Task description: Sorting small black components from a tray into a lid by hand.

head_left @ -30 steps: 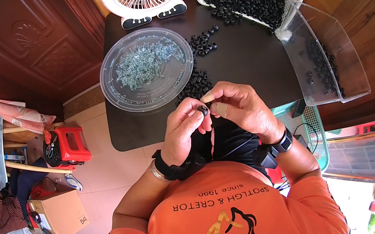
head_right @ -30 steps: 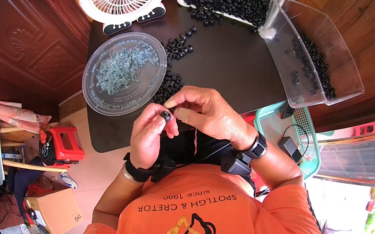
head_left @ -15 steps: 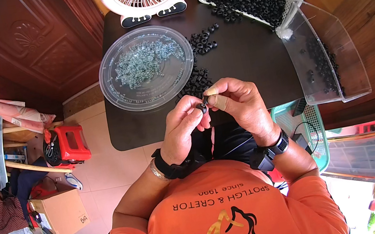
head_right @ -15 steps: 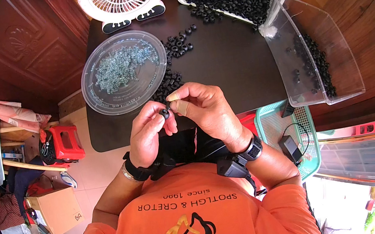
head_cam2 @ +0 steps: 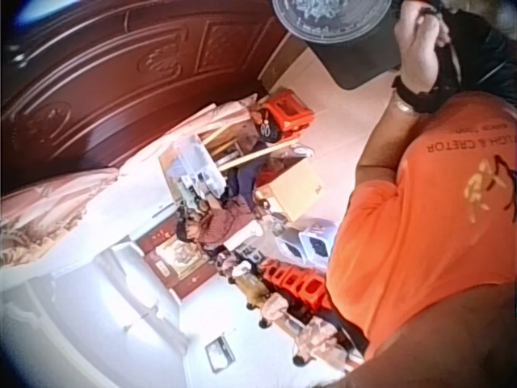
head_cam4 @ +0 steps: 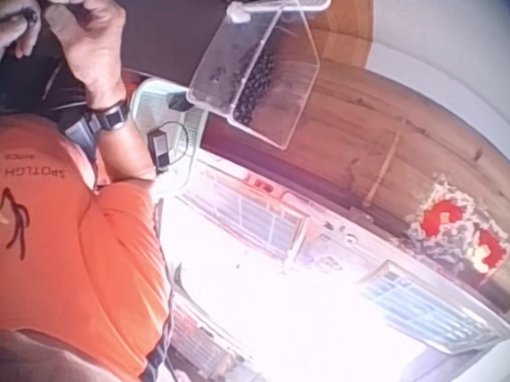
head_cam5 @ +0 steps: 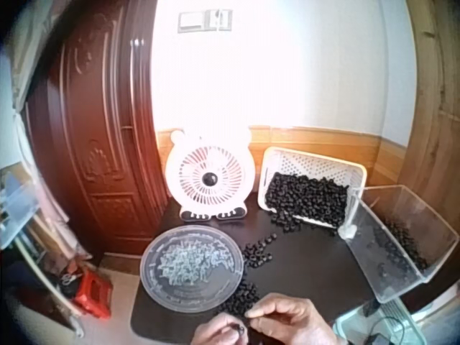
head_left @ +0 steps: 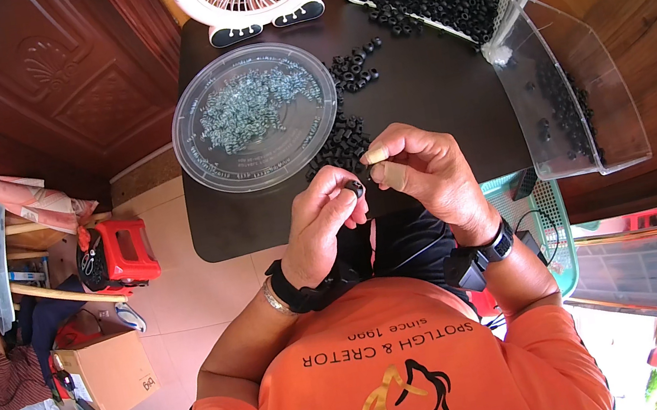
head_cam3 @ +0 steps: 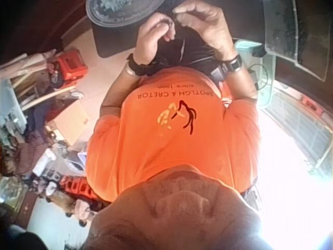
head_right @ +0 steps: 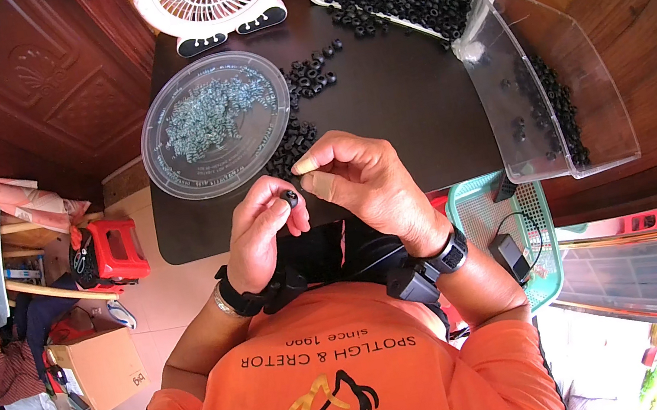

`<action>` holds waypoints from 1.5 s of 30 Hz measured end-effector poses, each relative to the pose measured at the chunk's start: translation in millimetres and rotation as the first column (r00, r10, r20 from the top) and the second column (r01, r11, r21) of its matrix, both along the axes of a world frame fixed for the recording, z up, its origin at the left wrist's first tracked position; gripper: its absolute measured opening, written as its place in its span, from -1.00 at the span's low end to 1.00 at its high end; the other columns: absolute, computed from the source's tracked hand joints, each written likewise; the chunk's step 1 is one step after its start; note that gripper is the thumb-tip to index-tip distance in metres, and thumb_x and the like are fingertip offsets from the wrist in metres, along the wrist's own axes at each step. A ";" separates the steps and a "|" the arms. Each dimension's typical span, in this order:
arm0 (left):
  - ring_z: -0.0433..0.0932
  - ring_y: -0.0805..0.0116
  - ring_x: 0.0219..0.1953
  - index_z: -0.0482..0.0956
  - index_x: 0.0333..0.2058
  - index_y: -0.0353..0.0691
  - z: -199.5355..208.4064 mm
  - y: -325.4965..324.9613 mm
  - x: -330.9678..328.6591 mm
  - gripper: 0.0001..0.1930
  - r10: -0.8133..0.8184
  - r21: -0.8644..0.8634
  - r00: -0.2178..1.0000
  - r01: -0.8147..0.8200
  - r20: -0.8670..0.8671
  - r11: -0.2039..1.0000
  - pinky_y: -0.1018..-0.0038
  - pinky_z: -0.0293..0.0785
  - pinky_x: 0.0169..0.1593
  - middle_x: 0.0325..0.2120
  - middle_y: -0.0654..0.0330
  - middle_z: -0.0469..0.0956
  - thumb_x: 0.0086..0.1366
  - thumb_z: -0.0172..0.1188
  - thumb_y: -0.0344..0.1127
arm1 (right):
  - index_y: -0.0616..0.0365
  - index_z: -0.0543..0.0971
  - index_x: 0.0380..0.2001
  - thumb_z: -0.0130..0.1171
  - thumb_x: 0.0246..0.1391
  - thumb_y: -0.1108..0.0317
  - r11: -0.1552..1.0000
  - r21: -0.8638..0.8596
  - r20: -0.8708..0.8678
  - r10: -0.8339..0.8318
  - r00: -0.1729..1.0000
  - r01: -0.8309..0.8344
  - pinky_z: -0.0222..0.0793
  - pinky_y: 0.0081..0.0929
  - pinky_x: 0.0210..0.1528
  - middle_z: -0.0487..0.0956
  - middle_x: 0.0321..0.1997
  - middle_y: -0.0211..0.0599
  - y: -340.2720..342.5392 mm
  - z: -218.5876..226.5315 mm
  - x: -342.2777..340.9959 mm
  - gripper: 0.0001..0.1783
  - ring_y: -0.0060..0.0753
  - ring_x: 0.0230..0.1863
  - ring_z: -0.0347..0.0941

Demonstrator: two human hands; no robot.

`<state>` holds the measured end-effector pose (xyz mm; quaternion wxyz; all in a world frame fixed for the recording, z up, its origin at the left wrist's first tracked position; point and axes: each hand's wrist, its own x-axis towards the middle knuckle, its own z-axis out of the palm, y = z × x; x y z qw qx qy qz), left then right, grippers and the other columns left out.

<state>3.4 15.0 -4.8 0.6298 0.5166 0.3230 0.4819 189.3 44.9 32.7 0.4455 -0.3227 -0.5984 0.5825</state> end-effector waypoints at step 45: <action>0.39 0.56 -0.41 0.40 -0.26 -0.31 5.8 -11.0 29.0 -0.77 0.115 -0.147 0.984 -0.096 0.132 0.984 0.59 0.34 -0.26 -0.43 0.27 0.44 0.37 -0.05 -0.23 | 0.10 0.59 -0.20 0.39 -0.30 0.52 0.720 0.621 0.138 -0.491 0.860 0.311 0.42 -0.36 -0.15 0.58 -0.19 -0.24 -22.1 -28.6 -10.7 -0.55 -0.22 -0.21 0.49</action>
